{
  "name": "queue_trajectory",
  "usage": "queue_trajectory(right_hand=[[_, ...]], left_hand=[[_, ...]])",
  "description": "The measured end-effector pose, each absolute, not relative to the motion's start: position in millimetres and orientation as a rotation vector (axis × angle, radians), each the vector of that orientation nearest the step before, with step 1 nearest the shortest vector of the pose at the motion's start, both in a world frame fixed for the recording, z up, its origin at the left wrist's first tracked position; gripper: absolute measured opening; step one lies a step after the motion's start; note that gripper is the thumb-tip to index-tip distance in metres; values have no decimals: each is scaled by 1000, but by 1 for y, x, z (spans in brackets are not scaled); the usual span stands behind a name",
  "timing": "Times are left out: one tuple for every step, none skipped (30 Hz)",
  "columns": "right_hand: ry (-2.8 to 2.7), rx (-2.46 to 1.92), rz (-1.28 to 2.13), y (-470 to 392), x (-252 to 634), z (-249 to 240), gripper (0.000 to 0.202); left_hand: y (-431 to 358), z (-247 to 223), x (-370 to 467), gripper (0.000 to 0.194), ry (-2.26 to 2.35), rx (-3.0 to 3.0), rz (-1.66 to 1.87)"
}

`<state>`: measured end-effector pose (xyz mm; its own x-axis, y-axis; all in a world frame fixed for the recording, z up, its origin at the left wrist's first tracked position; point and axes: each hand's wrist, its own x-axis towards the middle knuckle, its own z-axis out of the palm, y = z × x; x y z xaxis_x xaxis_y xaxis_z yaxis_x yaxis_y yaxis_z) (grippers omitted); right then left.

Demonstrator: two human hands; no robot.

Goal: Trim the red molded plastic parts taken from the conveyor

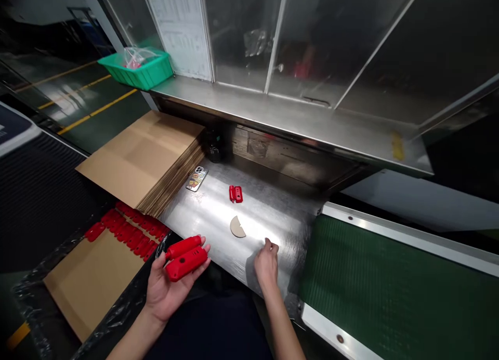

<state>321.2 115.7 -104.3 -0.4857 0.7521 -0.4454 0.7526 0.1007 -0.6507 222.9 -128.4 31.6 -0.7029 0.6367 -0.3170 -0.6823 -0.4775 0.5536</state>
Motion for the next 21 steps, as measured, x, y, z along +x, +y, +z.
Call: queue_trajectory(right_hand=[[2378, 1607, -1271, 116, 321, -110, 45], [2422, 1608, -1174, 114, 321, -114, 46], [2463, 1599, -1086, 110, 319, -118, 47], [2504, 1581, -1006, 106, 315, -120, 48], [2545, 1555, -933, 100, 309, -121, 49], [2587, 1519, -871, 94, 301, -122, 50], [2626, 1470, -822, 88, 291, -122, 50], [2659, 1414, -786, 83, 279, -121, 50], [2679, 1359, -760, 78, 266, -120, 49], [2682, 1316, -742, 73, 251, -120, 49], [2668, 1290, -727, 69, 237, -118, 48], [2641, 1284, -714, 66, 224, -117, 46], [2606, 1296, -704, 64, 212, -114, 45], [2569, 1315, -701, 63, 202, -111, 43], [2532, 1334, -707, 63, 194, -106, 40], [2497, 1346, -726, 63, 188, -99, 38], [2463, 1347, -759, 62, 185, -90, 35], [2432, 1333, -807, 60, 183, -79, 32], [2406, 1305, -870, 56, 183, -65, 29], [2385, 1261, -949, 49, 185, -49, 26], [2370, 1200, -1044, 39, 188, -31, 25]], left_hand=[[-132, 29, 217, 66, 804, -112, 2197], [-137, 27, 212, 67, 758, -131, 2205], [-141, 26, 207, 67, 719, -143, 2212], [-146, 26, 202, 67, 687, -148, 2217], [-150, 26, 198, 68, 662, -150, 2221], [-155, 26, 194, 68, 643, -149, 2224], [-159, 28, 191, 69, 631, -145, 2226], [-163, 29, 187, 70, 624, -140, 2230], [-168, 31, 184, 70, 621, -133, 2236], [-173, 33, 180, 69, 621, -124, 2243], [-177, 35, 177, 67, 624, -115, 2248], [-183, 36, 174, 64, 628, -104, 2253], [-188, 38, 171, 61, 632, -92, 2256], [-194, 39, 168, 58, 638, -82, 2259], [-199, 40, 165, 56, 650, -77, 2260], [-205, 41, 163, 56, 672, -77, 2263], [-211, 41, 160, 58, 703, -85, 2270], [-216, 41, 157, 61, 743, -100, 2279], [-220, 42, 155, 65, 789, -117, 2293], [-224, 43, 152, 69, 841, -130, 2311], [-228, 44, 149, 72, 895, -134, 2333]])
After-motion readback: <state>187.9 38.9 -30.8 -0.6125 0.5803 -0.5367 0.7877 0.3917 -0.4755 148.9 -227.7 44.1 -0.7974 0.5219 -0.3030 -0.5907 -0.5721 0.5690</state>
